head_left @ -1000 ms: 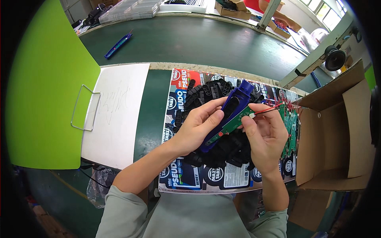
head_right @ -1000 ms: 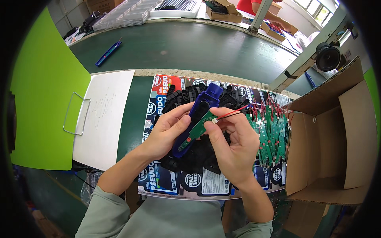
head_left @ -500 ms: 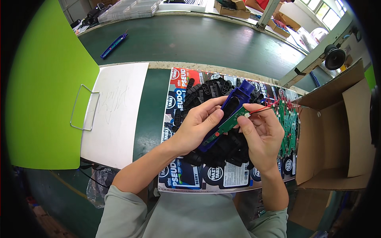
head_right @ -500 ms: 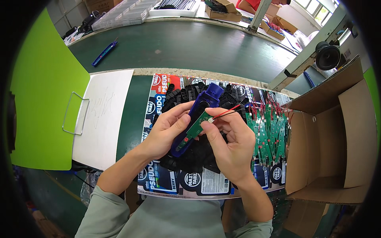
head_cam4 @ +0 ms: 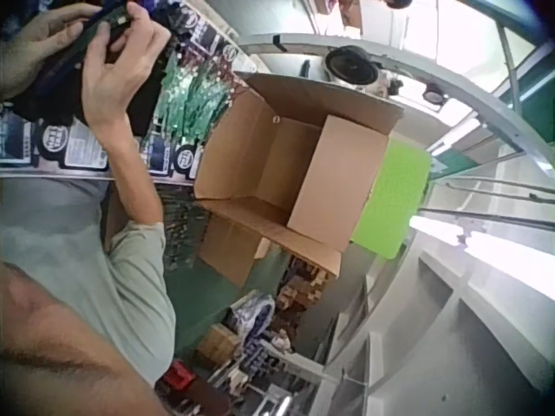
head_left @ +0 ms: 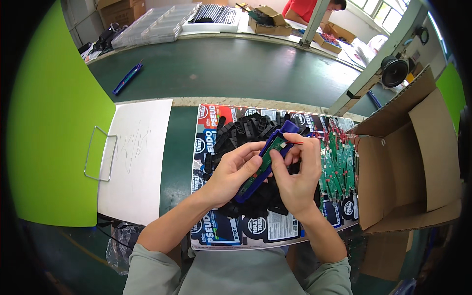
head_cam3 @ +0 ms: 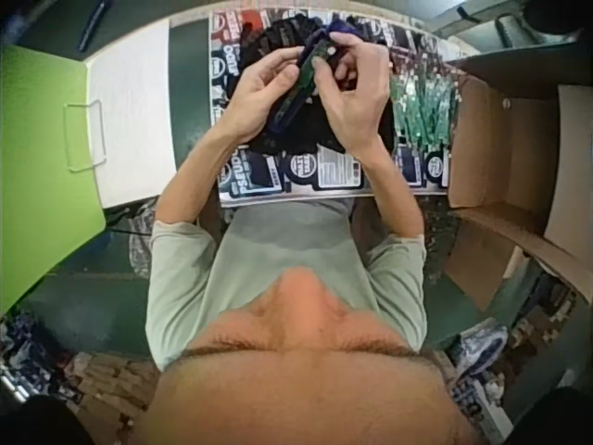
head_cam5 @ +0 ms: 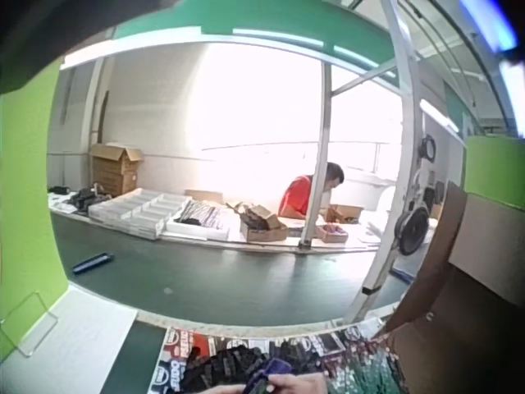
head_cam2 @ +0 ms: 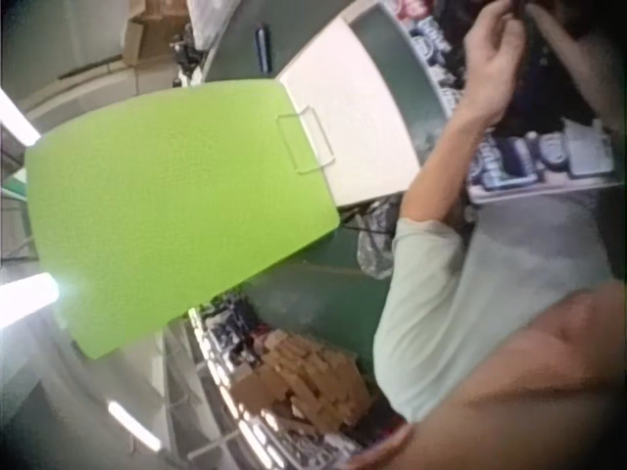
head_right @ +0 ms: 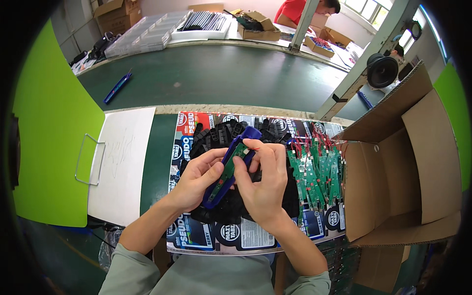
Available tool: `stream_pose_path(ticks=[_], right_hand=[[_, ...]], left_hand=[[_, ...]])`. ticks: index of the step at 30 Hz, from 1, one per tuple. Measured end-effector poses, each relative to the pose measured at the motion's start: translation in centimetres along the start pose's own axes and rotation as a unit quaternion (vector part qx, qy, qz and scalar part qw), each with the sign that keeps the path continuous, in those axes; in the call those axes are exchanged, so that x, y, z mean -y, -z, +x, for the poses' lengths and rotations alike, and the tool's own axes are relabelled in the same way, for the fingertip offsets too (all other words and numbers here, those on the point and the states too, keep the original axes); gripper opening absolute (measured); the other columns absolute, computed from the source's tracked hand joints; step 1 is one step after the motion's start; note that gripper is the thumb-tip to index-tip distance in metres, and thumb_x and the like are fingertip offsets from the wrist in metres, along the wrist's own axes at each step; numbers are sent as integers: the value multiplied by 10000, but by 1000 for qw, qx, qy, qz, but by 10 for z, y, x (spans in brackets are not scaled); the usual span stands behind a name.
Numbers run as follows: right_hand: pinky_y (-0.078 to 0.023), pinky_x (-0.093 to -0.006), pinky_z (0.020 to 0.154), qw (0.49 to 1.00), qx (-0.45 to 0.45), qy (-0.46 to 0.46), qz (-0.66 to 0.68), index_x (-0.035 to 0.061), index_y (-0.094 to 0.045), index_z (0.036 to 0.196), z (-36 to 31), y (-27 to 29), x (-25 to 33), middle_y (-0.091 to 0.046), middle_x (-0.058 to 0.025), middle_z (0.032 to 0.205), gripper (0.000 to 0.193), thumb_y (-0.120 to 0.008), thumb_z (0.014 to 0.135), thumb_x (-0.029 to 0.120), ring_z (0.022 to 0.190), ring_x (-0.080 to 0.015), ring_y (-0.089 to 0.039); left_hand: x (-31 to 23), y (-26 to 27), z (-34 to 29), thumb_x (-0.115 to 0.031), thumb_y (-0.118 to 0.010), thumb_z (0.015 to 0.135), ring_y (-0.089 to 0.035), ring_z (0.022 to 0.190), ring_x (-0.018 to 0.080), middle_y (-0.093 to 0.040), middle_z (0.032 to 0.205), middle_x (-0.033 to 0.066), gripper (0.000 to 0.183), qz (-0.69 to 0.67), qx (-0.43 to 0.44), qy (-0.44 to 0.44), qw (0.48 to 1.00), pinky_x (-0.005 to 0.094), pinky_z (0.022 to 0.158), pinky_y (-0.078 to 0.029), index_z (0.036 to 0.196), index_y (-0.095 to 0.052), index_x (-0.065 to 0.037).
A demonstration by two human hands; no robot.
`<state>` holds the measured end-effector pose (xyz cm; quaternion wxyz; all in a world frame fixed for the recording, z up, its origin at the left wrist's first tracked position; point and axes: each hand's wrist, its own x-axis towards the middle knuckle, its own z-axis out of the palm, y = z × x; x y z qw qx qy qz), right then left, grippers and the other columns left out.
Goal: The person inserts green circuit boards into blue plastic casings at a workbench. They repeatedly pick up a circuit board, align it with a casing, and press it into place before setting the assembled unit aside. The person also organizes a pile of black plastic components on the table.
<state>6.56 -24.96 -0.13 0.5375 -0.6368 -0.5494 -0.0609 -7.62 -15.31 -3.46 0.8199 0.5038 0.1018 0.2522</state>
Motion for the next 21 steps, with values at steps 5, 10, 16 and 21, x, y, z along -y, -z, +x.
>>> stream_pose_path(ticks=[5,10,16,21], right_hand=[[-444,-248,615,987,-8,-110,119,-4,-451,1421,-2,-7,-6,-527,-30,917,674,-771,829,-38,725,-81,-512],[-429,-188,604,966,40,-191,172,-8,-434,1422,6,0,9,-599,-18,953,616,-729,883,-44,750,-35,-575],[-416,-181,659,955,71,-215,193,-2,-468,1402,3,0,3,-630,-8,1001,544,-719,920,-1,801,-17,-561],[-453,-265,719,986,26,-113,117,20,-535,1393,-16,23,-21,-619,-43,995,591,-805,883,149,811,-109,-595]], left_hand=[[-2,0,-1,-193,-592,1063,-637,1076,146,-636,1259,97,463,16,16,-3,1000,339,919,-557,1471,-475,-9],[0,-1,-2,-36,-539,1042,-652,1036,147,-631,1272,115,444,61,17,-27,998,321,911,-550,1475,-455,18],[-1,0,-3,-21,-517,1045,-656,1002,144,-635,1240,112,434,107,10,-37,994,315,883,-557,1470,-449,27],[-12,6,3,-50,-562,1029,-682,937,171,-676,1147,143,418,110,-82,-75,988,322,840,-575,1433,-484,22]])
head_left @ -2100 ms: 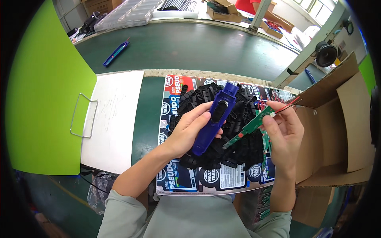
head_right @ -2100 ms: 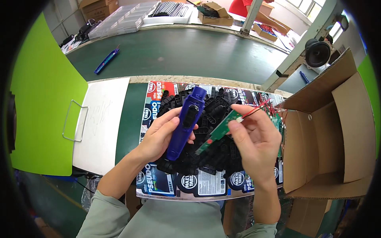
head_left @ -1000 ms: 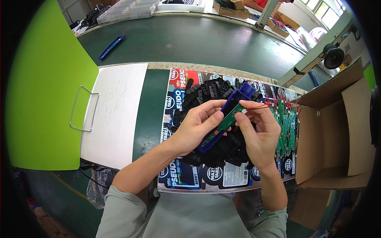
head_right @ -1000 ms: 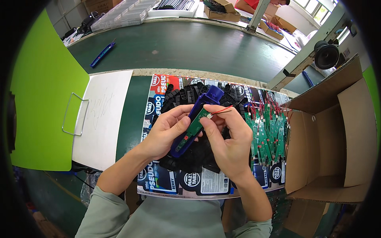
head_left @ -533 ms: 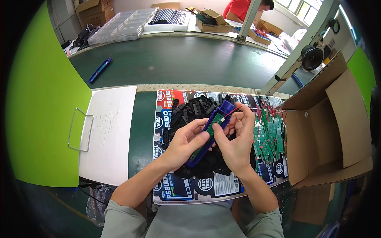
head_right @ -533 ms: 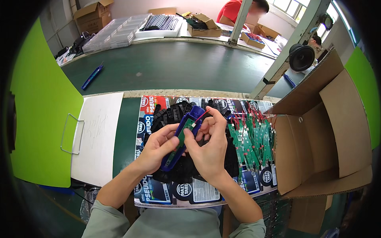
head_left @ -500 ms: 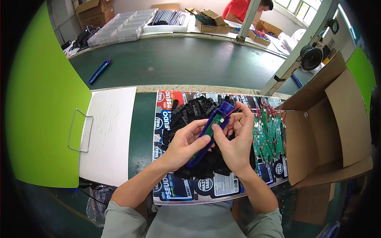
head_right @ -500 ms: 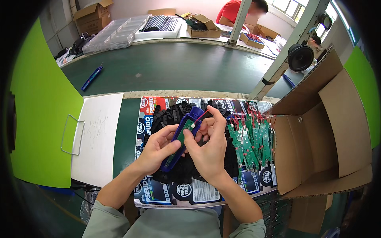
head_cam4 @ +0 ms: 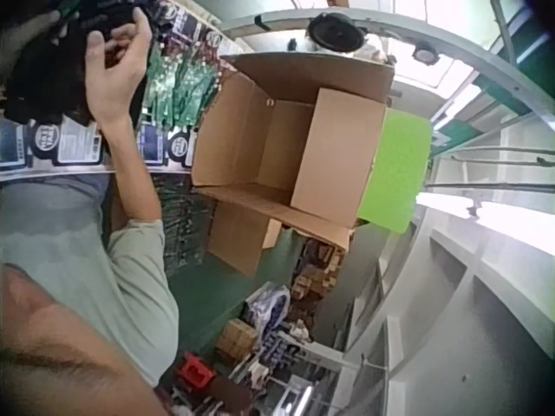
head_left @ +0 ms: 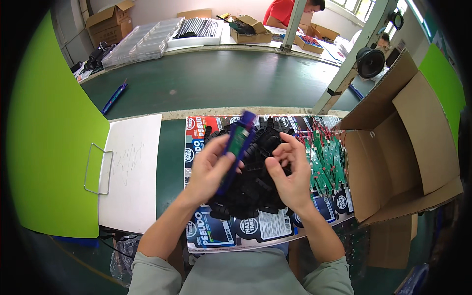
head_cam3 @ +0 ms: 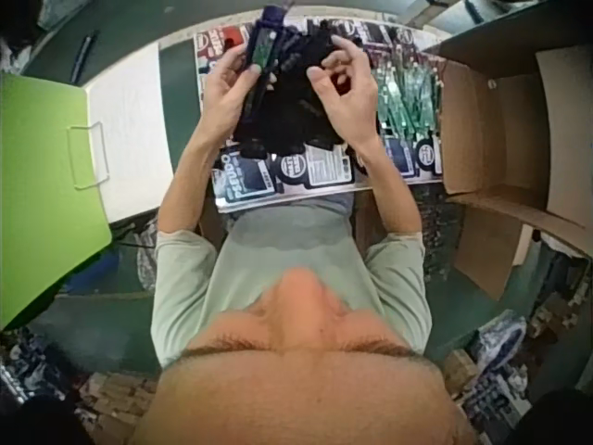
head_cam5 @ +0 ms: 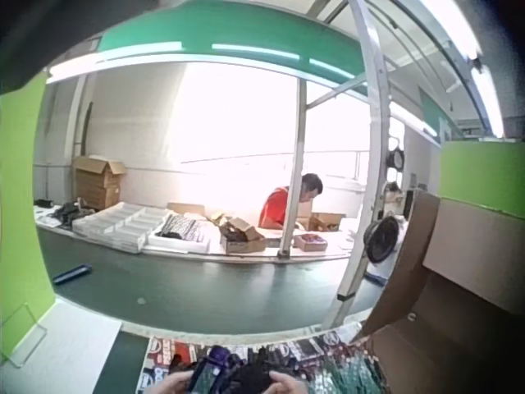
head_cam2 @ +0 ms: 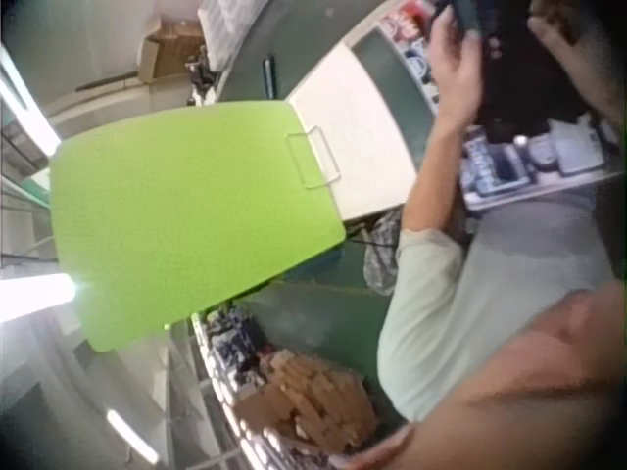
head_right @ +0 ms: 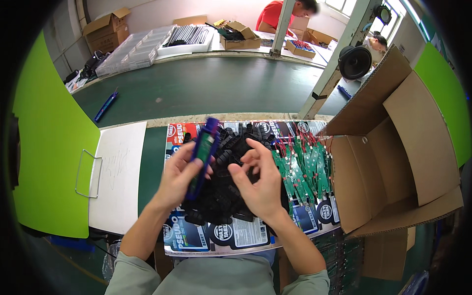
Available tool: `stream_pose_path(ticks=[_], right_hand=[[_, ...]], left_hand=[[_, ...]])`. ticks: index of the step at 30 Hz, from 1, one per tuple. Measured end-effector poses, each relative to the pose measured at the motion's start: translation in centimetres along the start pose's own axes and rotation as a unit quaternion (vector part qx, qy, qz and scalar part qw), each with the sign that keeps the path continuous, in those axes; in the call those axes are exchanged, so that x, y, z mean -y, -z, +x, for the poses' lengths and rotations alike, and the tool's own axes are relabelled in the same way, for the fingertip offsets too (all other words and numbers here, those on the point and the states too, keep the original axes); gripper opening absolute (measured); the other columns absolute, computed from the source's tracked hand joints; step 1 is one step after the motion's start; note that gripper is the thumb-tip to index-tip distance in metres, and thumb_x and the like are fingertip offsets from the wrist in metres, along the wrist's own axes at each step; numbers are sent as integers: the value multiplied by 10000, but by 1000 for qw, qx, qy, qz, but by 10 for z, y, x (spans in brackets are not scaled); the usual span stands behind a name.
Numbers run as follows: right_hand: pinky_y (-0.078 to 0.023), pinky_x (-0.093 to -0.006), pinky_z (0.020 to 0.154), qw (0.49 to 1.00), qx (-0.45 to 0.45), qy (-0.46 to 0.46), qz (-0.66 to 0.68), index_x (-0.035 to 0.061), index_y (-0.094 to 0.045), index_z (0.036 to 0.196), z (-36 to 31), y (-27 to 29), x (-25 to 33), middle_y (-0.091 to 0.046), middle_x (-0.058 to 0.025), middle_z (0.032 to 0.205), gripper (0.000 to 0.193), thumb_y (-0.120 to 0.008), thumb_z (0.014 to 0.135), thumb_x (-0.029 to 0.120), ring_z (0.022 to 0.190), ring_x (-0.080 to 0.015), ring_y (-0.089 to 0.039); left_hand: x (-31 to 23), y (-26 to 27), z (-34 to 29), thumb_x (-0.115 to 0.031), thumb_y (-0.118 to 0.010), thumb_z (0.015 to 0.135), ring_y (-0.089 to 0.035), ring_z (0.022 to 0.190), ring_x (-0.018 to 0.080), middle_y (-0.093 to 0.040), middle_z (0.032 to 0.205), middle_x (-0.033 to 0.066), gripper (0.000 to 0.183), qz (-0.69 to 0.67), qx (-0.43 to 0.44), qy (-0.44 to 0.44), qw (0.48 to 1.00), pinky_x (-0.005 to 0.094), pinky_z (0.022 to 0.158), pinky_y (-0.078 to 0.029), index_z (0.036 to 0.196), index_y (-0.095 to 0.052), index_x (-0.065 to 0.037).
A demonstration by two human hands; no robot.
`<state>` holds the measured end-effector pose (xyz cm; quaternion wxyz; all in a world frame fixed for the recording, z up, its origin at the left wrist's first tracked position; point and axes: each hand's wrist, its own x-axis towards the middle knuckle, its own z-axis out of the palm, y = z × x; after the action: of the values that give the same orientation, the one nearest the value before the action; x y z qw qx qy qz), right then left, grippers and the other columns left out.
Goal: The person inserts green circuit boards into blue plastic casings at a workbench. They repeatedly pick up a circuit board, align it with a casing, and press it into place before setting the assembled unit aside. The person also organizes a pile of black plastic components on the table.
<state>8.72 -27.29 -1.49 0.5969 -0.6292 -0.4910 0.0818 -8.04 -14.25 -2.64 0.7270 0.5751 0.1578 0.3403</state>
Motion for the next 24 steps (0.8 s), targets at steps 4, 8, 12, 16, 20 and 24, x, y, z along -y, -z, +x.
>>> stream_pose_path(ticks=[4,8,12,16,20,24], right_hand=[[-493,-403,891,975,27,92,-199,0,-592,1327,-21,38,-15,-650,-136,1125,603,-845,830,227,1010,-282,-626],[-410,-509,1094,935,128,187,-272,-13,-614,1322,-30,48,-18,-604,-213,1344,723,-838,798,431,1295,-406,-545],[-340,-556,1170,912,205,201,-294,21,-645,1318,-36,40,-23,-559,-240,1430,735,-766,832,559,1378,-427,-487],[-354,-548,1166,915,195,203,-288,23,-675,1272,-39,36,-24,-569,-238,1425,677,-752,855,551,1382,-421,-490],[-325,-549,1192,925,188,191,-270,12,-664,1281,-39,40,-26,-554,-237,1446,668,-734,876,538,1416,-416,-460],[-318,-571,1199,937,170,181,-244,13,-636,1314,-47,43,-43,-524,-234,1484,718,-765,832,529,1440,-422,-437]], left_hand=[[-17,14,12,-52,-572,1024,-679,921,159,-684,1140,155,347,-12,-86,-37,996,302,827,-573,1358,-534,34],[-29,16,23,-50,-558,1036,-681,928,157,-682,1143,138,356,6,-106,-42,993,294,831,-580,1379,-526,38],[-33,22,58,-41,-551,1033,-676,935,158,-682,1148,128,344,50,-98,-26,994,320,867,-577,1370,-527,23],[-15,58,129,-28,-535,1024,-666,924,148,-689,1099,107,360,155,-99,-32,982,305,858,-556,1380,-534,21],[29,92,213,-37,-580,929,-640,854,160,-691,993,95,404,343,-94,-79,931,299,770,-508,1321,-606,54],[84,123,277,-76,-586,874,-644,884,164,-709,1038,100,492,379,-102,-40,919,315,771,-510,1350,-625,40]])
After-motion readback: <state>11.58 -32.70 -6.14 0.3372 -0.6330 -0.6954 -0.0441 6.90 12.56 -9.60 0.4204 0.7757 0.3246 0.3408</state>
